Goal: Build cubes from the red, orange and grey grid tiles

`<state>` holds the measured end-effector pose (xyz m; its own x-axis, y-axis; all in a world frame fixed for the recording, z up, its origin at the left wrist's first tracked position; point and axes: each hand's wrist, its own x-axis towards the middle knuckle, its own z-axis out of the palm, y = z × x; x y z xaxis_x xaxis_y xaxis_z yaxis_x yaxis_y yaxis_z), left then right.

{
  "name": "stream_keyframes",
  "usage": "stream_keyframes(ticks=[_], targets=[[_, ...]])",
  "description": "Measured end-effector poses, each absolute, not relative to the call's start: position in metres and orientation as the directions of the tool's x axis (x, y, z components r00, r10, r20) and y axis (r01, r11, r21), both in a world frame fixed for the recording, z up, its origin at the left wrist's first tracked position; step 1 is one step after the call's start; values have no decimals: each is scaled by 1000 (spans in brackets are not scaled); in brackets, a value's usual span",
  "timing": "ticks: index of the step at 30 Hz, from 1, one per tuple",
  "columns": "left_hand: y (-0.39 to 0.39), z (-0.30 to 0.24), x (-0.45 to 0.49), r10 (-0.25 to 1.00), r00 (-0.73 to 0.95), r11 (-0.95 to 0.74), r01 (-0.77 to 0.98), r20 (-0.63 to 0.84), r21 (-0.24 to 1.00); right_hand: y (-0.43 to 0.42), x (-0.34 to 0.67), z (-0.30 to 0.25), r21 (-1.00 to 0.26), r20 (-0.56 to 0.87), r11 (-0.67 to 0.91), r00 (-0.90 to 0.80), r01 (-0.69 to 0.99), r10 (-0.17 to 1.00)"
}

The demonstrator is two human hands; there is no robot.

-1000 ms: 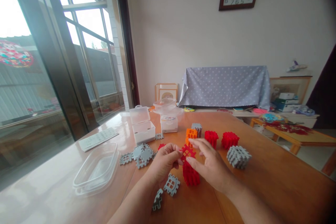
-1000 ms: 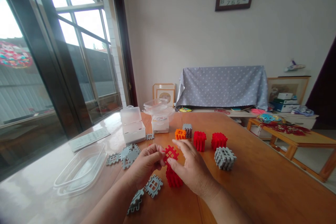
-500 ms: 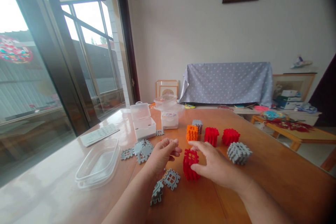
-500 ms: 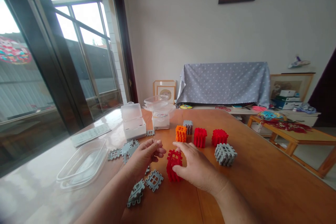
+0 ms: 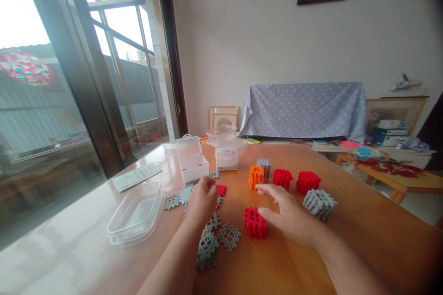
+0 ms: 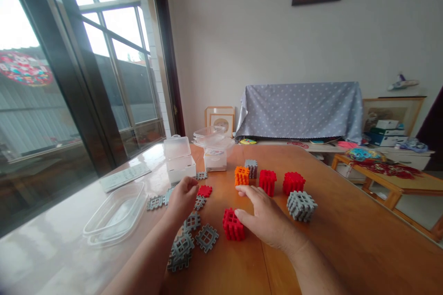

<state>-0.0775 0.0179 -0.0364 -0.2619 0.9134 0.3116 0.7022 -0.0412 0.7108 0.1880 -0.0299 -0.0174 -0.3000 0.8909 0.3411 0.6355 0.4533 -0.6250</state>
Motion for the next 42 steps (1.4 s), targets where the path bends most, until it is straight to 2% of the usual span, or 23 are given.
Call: stream_keyframes(ticks=[3, 7, 11, 15, 23, 26, 33, 42], targets=[[17, -38, -80, 914, -231, 36, 865, 333, 501, -23, 187, -23, -627, 406, 451, -227, 635, 885], [15, -46, -75, 951, -42, -62, 945, 307, 321, -15, 186, -31, -616, 457, 468, -196, 634, 867], [16, -54, -70, 970, 28, -109, 940, 242, 324, -13, 184, -33, -608, 475, 486, -203, 628, 856], [15, -55, -68, 950, 95, -207, 905, 297, 372, -12, 184, -33, -607, 496, 497, -193, 621, 847], [20, -54, -64, 932, 94, -192, 947, 350, 258, -17, 178, -30, -610, 521, 515, -184, 602, 833], [20, -48, -61, 904, 93, -235, 924, 418, 302, -17, 174, -30, -610, 539, 523, -172, 596, 825], [1, -30, -41, 746, 234, -602, 635, 623, 483, -18, 166, -34, -756, 520, 500, -75, 423, 851], [-29, -16, -26, 772, 258, -633, 395, 581, 666, -21, 161, -29, -885, 411, 419, -81, 204, 908]])
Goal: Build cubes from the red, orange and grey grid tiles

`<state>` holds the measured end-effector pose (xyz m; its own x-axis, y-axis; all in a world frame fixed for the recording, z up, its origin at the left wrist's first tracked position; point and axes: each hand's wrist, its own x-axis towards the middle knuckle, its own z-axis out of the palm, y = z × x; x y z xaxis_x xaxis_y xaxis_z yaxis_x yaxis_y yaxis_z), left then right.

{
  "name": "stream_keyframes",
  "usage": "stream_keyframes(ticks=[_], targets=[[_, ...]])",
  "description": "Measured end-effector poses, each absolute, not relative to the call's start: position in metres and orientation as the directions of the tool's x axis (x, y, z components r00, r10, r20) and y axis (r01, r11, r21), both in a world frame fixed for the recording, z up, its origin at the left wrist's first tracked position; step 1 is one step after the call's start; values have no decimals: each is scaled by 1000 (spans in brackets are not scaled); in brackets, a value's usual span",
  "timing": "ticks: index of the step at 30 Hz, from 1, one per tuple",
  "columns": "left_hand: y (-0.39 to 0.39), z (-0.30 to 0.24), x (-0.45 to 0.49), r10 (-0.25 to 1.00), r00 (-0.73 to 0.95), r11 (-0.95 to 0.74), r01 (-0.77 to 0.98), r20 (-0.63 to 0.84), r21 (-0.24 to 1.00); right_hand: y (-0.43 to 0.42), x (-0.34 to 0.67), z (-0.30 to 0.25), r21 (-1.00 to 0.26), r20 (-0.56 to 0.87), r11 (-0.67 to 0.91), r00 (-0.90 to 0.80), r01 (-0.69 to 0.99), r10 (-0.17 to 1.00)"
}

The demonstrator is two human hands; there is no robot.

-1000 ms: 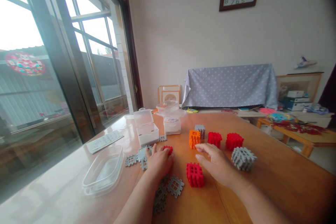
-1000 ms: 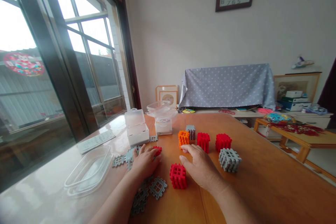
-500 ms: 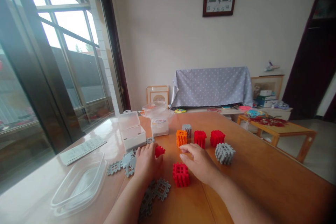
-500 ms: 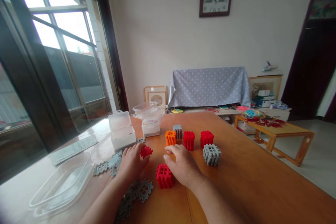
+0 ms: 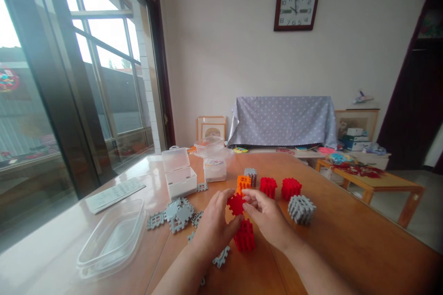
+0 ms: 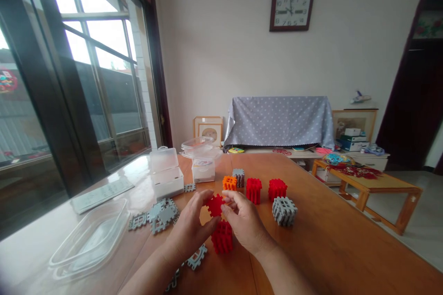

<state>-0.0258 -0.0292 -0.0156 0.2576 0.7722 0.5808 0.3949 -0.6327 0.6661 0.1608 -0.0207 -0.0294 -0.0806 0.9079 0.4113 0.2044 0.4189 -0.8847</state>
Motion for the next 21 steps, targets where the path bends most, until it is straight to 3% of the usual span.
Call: stream_keyframes(ticks=[5, 8, 10, 12, 16, 21], targets=[[-32, -15, -22, 838, 218, -542, 220, 500, 811, -20, 166, -30, -931, 349, 354, -74, 85, 934], [-26, -19, -21, 915, 222, -342, -22, 338, 940, -22, 166, -30, -928, 353, 364, -122, 77, 927], [-22, -20, -22, 942, 246, -206, -113, 228, 972, -24, 163, -29, -897, 389, 410, -148, 163, 909], [-19, -20, -24, 956, 247, -121, -158, 158, 980, -27, 158, -26, -805, 470, 494, -156, 328, 869], [-19, -19, -28, 966, 236, -47, -238, 105, 970, -35, 148, -19, -505, 625, 593, -208, 628, 752], [-20, -16, -33, 960, 241, -85, -236, 143, 968, -46, 139, -2, -337, 628, 571, -273, 749, 729]])
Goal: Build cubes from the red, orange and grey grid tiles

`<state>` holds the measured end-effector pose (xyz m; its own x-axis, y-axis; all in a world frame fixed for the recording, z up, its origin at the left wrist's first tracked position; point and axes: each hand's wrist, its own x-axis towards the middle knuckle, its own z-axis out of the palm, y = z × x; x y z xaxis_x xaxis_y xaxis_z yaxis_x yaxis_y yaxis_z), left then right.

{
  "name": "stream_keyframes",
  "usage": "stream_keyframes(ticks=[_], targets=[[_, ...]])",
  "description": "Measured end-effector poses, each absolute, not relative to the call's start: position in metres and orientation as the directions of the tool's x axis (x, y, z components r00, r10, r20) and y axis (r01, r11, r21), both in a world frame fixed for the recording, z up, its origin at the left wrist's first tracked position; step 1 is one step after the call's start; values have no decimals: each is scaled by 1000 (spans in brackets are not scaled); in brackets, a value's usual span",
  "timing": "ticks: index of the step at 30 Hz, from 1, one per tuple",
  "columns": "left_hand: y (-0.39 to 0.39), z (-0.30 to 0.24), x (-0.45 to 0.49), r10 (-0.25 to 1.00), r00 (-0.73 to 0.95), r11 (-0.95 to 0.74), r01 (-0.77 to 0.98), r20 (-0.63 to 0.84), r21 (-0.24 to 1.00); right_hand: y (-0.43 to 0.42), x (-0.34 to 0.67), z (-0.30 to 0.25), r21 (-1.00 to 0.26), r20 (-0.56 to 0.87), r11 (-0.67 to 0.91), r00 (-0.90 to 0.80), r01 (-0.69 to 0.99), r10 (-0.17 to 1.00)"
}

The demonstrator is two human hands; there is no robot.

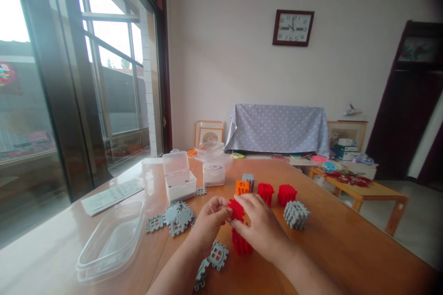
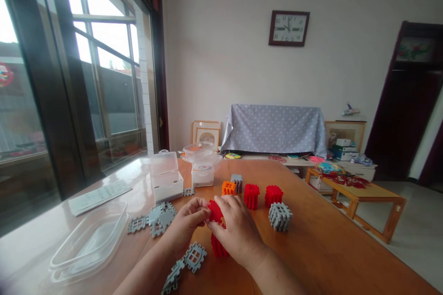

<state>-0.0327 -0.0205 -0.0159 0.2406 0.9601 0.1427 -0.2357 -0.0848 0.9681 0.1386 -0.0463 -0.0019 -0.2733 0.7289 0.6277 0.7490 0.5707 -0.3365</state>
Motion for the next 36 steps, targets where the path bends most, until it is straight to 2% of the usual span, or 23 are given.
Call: stream_keyframes(ticks=[3, 6, 9, 12, 13, 18, 26, 31, 36], targets=[[-23, -13, -34, 953, 266, -89, -205, 143, 975, -48, 143, 10, -351, 583, 570, -303, 743, 754], [-24, -9, -35, 967, 219, -104, -143, 134, 984, -38, 167, 21, -434, 547, 552, -279, 712, 789], [-22, -8, -38, 980, 171, -91, -90, 105, 992, -16, 212, 30, -529, 528, 491, -184, 692, 829], [-16, -11, -42, 988, 136, -67, -69, 76, 995, 15, 266, 32, -704, 409, 346, -43, 620, 911], [-14, -12, -43, 990, 122, -65, -59, 71, 996, 25, 282, 30, -721, 387, 317, -21, 617, 922], [-10, -14, -43, 991, 108, -78, -19, 80, 997, 57, 339, 17, -746, 316, 224, 39, 628, 948], [-9, -12, -39, 998, 44, -56, 24, 55, 998, 81, 360, -3, -767, 233, 162, 33, 621, 972], [-5, -13, -41, 997, 71, -46, 38, 43, 998, 84, 362, -5, -763, 252, 172, 41, 623, 967], [-3, -17, -43, 993, 112, -31, 56, 25, 998, 72, 361, 1, -756, 362, 212, 125, 620, 924]])
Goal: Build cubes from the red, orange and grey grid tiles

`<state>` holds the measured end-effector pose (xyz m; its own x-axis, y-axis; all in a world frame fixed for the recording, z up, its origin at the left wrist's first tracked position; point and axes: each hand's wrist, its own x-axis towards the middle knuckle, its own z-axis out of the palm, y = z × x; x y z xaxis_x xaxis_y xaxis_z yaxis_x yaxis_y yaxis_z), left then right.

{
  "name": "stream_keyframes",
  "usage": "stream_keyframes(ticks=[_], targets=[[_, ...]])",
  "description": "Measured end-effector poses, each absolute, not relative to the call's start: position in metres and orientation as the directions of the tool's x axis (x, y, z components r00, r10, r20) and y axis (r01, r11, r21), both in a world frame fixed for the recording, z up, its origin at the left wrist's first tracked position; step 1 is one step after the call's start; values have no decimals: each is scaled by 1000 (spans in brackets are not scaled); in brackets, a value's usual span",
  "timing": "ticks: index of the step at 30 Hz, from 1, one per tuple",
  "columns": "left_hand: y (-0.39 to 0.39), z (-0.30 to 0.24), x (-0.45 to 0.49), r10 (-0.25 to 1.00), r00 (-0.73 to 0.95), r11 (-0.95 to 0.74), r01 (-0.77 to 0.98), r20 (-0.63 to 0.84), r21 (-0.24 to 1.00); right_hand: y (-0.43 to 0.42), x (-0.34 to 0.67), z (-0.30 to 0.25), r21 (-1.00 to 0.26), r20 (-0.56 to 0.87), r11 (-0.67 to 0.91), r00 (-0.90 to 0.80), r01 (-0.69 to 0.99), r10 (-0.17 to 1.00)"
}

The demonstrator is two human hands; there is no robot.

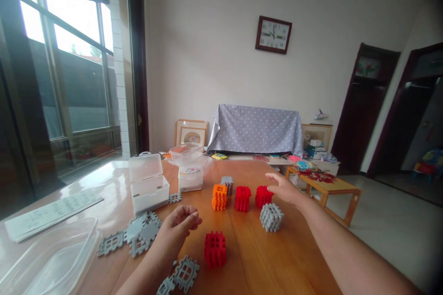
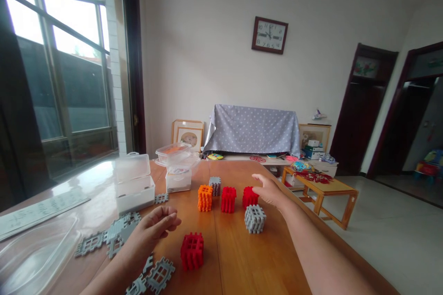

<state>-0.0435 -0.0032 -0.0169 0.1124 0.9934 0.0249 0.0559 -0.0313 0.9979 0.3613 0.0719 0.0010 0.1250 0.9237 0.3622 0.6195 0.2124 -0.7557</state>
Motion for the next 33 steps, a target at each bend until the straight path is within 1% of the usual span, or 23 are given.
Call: stream_keyframes(ticks=[4, 7, 9, 10, 13, 16, 19, 22, 25, 28, 33], targets=[[-6, -20, -41, 987, 156, -36, 67, 25, 997, 47, 341, 9, -756, 473, 282, 195, 591, 860], [-9, -22, -39, 973, 230, -11, 89, -10, 996, 15, 306, 13, -775, 481, 338, 152, 534, 864], [-10, -24, -38, 955, 297, -4, 112, -29, 994, -6, 278, 11, -827, 380, 316, 48, 465, 924], [-11, -25, -38, 943, 331, -8, 121, -33, 993, -16, 264, 8, -837, 329, 308, -33, 451, 944], [-14, -29, -40, 909, 416, -38, 133, -21, 990, -36, 230, -7, -832, 213, 288, -205, 475, 955], [-17, -30, -42, 876, 483, -100, 189, -4, 977, -45, 209, -20, -781, 88, 265, -320, 565, 943], [-21, -29, -44, 868, 496, -150, 298, -18, 943, -48, 196, -22, -681, 27, 306, -395, 665, 918], [-23, -27, -42, 856, 514, -147, 336, -50, 930, -46, 186, -16, -576, -21, 347, -438, 740, 899], [-22, -30, -39, 809, 584, -116, 273, -68, 955, -43, 177, -13, -519, -31, 394, -477, 759, 878], [-19, -38, -39, 797, 601, -128, 261, -57, 957, -41, 172, -16, -508, -28, 412, -493, 756, 870], [-15, -50, -44, 827, 562, -229, 380, -27, 896, -39, 171, -25, -524, 1, 407, -478, 748, 879]])
